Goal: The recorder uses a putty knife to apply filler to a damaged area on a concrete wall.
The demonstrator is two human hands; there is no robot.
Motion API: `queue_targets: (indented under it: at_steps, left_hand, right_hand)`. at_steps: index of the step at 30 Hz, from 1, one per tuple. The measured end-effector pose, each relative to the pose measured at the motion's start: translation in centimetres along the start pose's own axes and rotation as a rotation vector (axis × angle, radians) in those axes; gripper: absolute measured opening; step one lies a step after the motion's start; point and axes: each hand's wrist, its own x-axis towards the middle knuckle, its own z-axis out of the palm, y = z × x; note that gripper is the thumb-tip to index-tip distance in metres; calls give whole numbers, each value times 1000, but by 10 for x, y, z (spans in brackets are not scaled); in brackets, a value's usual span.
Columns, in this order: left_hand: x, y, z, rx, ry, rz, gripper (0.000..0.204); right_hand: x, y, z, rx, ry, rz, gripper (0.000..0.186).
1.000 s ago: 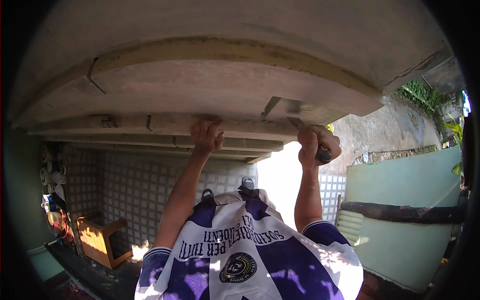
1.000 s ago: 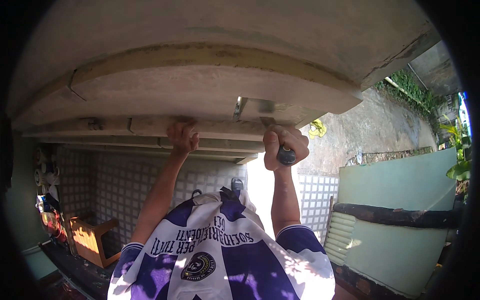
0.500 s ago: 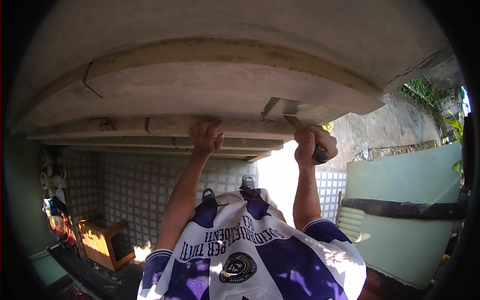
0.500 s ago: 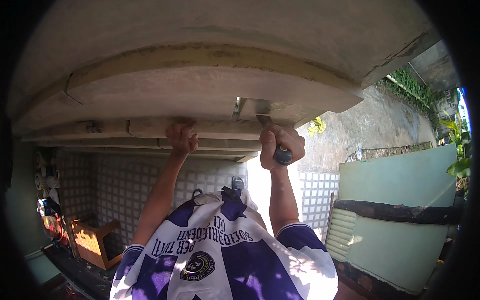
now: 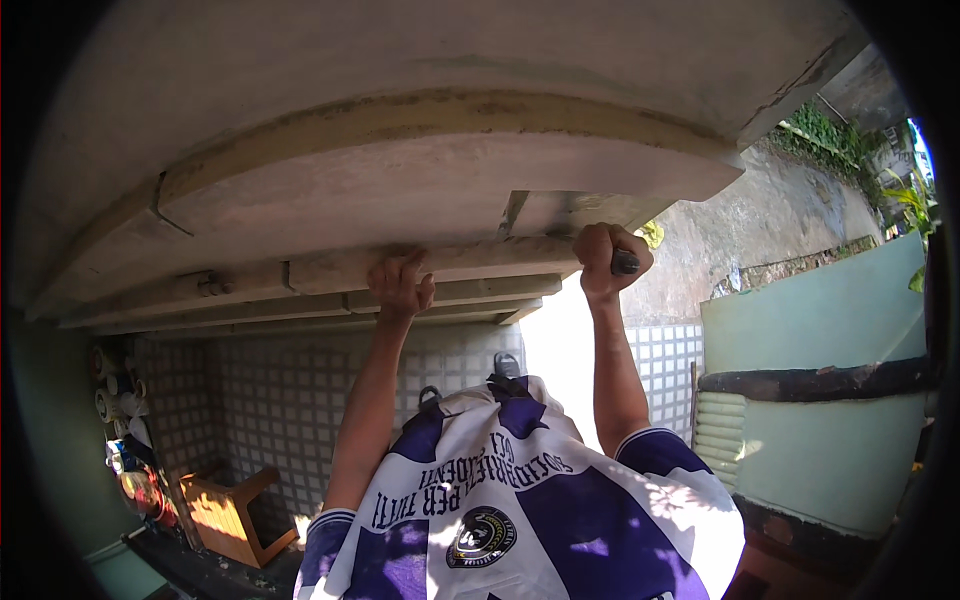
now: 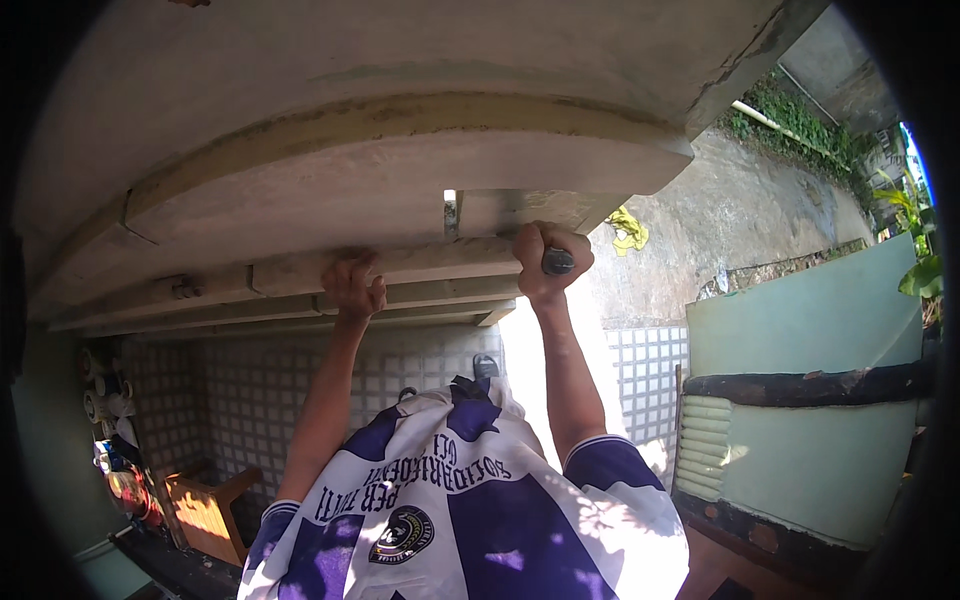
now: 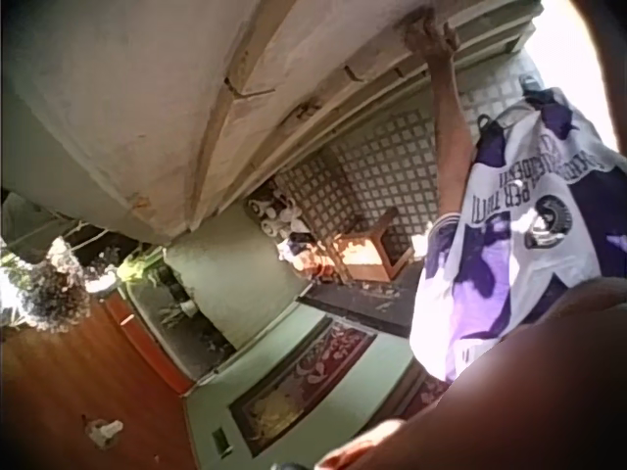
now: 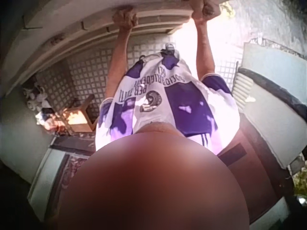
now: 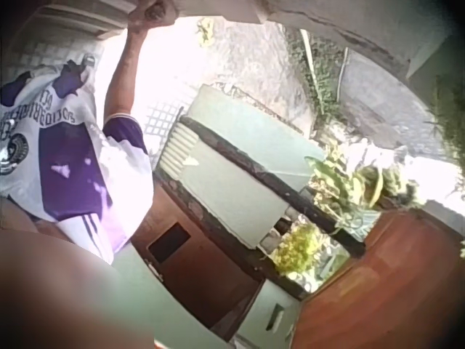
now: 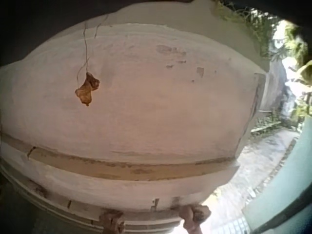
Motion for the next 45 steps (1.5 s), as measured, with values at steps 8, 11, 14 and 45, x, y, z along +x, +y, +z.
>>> queue_targets:
  at_steps: [8, 11, 14, 45]
  left_hand:
    - [6, 3, -6, -19, -10, -1, 37]
    - [8, 3, -5, -30, 14, 5, 37]
    - [6, 6, -5, 10, 3, -24, 36]
    - [10, 10, -6, 49, 15, -54, 38]
  right_hand:
    - [31, -41, -59, 409, 85, -100, 33]
    - [40, -37, -57, 349, -19, -99, 29]
    - [31, 6, -41, -127, -34, -43, 26]
    - [26, -11, -35, 122, 14, -134, 25]
